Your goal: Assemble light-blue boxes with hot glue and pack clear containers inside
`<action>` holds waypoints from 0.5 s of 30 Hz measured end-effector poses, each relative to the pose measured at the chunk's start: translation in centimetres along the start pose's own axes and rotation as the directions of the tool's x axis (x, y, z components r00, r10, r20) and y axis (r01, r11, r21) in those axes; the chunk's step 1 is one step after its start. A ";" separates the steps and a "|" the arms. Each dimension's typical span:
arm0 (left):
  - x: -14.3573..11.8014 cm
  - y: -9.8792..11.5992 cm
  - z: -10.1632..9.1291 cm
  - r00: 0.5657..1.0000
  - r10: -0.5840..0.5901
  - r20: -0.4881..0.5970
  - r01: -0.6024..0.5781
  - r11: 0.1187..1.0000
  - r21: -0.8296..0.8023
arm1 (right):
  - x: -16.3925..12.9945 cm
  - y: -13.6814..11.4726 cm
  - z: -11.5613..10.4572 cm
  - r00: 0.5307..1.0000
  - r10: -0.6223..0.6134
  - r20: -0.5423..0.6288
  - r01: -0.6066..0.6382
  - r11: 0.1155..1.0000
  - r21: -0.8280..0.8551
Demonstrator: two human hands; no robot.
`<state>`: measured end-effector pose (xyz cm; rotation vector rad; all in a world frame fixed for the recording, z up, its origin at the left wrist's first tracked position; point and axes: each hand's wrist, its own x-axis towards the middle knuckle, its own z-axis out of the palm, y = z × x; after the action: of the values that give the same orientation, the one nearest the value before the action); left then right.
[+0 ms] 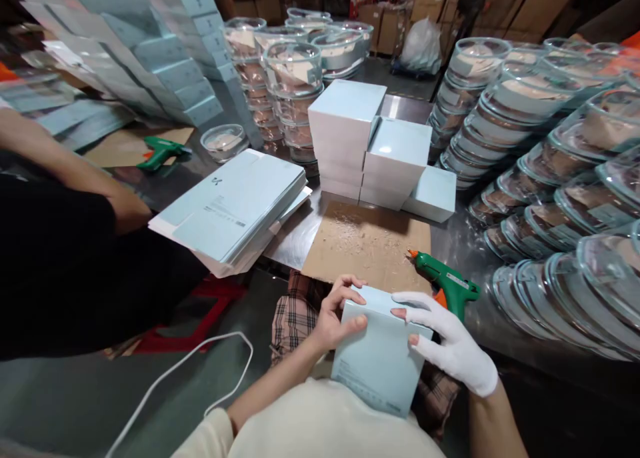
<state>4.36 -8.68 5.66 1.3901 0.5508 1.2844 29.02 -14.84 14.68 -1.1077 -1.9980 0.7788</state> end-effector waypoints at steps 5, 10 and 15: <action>0.3 0.6 0.4 1.000 -0.005 -0.009 0.005 1.000 -0.006 | -0.9 0.7 0.5 0.996 0.035 -0.079 -0.035 0.999 0.000; 1.3 1.7 -1.2 0.916 0.069 -0.395 -0.046 0.997 0.069 | -5.2 0.1 2.9 0.713 0.443 -0.544 -0.362 0.896 0.256; 2.0 2.0 -1.2 0.811 0.072 -0.581 -0.088 0.996 0.000 | -7.5 -1.7 4.3 0.660 0.697 -0.280 -0.644 0.717 0.267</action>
<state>3.18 -7.03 7.98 0.9840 0.8892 1.7945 27.60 -22.87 11.42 -1.7953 -1.1647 0.9747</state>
